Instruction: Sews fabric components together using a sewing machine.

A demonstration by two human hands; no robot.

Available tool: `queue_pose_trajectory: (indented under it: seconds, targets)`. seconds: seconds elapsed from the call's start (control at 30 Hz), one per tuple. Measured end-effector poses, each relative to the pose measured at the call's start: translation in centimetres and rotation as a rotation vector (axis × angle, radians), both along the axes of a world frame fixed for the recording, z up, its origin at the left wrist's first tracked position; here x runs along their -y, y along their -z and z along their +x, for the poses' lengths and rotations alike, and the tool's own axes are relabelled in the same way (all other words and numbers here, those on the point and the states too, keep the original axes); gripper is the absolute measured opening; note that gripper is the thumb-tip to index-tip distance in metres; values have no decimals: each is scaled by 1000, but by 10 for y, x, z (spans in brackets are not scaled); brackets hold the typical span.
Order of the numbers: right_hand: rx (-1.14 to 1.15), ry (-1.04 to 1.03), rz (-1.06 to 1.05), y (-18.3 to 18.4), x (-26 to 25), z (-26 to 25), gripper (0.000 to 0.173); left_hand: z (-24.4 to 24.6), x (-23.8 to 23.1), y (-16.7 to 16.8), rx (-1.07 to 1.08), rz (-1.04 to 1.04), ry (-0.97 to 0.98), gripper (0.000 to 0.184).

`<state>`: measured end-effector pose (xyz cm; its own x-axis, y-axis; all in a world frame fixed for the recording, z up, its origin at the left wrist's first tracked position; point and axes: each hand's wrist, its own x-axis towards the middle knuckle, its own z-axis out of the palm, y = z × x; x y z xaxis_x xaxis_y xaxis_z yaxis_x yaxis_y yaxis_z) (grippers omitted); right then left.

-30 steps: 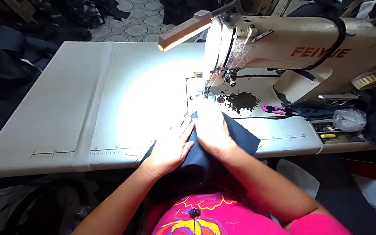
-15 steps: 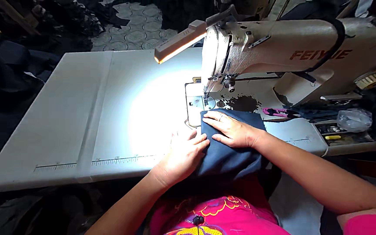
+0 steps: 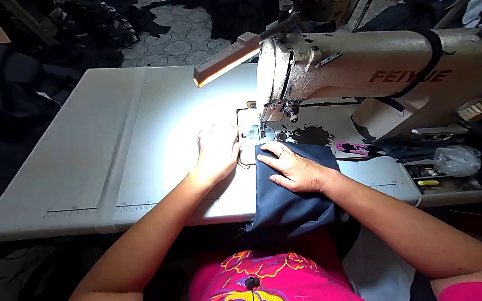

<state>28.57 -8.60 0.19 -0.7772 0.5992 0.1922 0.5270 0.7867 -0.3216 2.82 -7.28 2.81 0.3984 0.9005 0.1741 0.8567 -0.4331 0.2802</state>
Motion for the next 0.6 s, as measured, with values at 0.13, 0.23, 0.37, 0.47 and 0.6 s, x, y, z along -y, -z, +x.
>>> queue_pose_trajectory:
  seconds: [0.13, 0.23, 0.37, 0.47, 0.6]
  targets:
    - [-22, -37, 3, 1, -3, 1, 56, 12, 56, 14, 168, 149, 414, 39]
    - [-11, -44, -8, -2, -6, 3, 56, 13, 79, 28, 126, 64, 358, 53]
    - [-9, -60, 8, -3, -15, 10, 56, 18, 77, 30, 71, 55, 291, 63]
    - [-23, -107, 18, -3, -30, 19, 56, 25, 69, 28, 32, 29, 293, 68]
    - [-38, -138, 2, -2, -45, 25, 57, 31, 61, 27, 25, 9, 283, 70]
